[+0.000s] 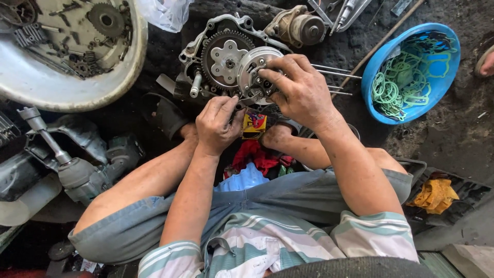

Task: The person sits on the ground and assembles small metal components into a larger engine part. They pick up parts from a white basin, fit them into the engine assembly, and use a hammer to tap components into place.

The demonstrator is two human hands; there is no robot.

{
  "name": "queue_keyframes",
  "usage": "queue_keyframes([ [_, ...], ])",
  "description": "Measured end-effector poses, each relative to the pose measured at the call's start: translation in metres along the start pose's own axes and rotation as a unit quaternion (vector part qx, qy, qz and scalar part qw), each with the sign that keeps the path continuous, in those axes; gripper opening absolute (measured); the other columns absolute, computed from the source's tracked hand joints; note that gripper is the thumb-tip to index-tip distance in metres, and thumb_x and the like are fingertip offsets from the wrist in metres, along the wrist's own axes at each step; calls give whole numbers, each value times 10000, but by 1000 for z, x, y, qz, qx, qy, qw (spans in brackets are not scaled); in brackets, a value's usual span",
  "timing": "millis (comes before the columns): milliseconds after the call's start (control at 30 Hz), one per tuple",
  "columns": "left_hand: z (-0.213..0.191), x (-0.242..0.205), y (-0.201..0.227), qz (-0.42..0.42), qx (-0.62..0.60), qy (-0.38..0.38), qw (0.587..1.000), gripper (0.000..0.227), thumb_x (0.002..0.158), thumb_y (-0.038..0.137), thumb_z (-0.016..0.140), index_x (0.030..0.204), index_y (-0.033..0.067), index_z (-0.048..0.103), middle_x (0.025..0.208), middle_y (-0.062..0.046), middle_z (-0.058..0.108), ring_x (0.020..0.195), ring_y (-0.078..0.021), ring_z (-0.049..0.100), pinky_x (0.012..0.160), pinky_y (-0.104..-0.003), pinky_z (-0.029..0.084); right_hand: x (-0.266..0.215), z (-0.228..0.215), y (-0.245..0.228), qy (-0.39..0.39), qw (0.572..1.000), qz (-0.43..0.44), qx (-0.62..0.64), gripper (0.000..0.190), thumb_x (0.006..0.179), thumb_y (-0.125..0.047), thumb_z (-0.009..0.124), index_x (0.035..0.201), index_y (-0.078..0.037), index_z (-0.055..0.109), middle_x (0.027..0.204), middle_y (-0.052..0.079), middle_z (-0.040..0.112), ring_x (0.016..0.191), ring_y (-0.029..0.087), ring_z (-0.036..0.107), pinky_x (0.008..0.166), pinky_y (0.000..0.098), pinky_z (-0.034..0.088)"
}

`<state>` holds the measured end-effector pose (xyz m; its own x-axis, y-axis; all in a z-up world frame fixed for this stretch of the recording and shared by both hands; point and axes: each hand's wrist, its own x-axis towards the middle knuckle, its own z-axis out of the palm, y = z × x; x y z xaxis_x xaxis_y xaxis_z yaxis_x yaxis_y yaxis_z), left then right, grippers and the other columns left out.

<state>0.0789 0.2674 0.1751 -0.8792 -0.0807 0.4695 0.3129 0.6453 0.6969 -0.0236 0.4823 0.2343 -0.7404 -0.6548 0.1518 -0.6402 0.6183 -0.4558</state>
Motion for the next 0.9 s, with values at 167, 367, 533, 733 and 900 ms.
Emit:
queue_keyframes([
  [167, -9, 4, 4, 2, -9, -49, 999, 177, 927, 123, 757, 1030, -19, 736, 896, -132, 662, 756, -291, 677, 661, -375, 592, 7, -14, -6, -43, 999, -8, -6, 546, 742, -114, 876, 1264, -103, 717, 1283, 91, 633, 1145, 341, 574, 917, 456, 566],
  [367, -15, 8, 7, -2, -10, -100, 995, 162, 983, 69, 674, 1071, -63, 704, 943, -188, 678, 806, -334, 666, 719, -425, 577, 9, -19, -9, -84, 996, -11, -22, 573, 771, -71, 822, 1326, -67, 681, 1356, 103, 605, 1160, 348, 535, 853, 474, 588],
  [533, -13, 7, 10, -26, 2, -104, 994, 179, 906, 47, 720, 1062, -41, 710, 939, -172, 686, 820, -326, 674, 746, -412, 579, 10, -18, -9, -79, 997, -5, -18, 585, 747, -64, 820, 1316, -78, 684, 1352, 92, 609, 1169, 344, 535, 823, 476, 591],
  [733, -26, 30, 40, -14, 117, -130, 984, 510, 1030, 402, 680, 1292, -29, 604, 1087, -188, 586, 918, -327, 628, 755, -434, 588, 8, -15, -6, -65, 998, -19, -16, 641, 710, -68, 858, 1323, -55, 671, 1325, 121, 612, 1162, 350, 548, 903, 468, 581],
  [900, -27, 36, 53, 1, 188, -193, 963, 399, 1055, 335, 615, 1184, -41, 650, 1037, -185, 629, 833, -342, 629, 714, -417, 553, 9, -9, -4, -49, 998, -30, -14, 651, 680, -120, 887, 1299, -79, 691, 1292, 104, 613, 1137, 335, 560, 958, 436, 560],
])
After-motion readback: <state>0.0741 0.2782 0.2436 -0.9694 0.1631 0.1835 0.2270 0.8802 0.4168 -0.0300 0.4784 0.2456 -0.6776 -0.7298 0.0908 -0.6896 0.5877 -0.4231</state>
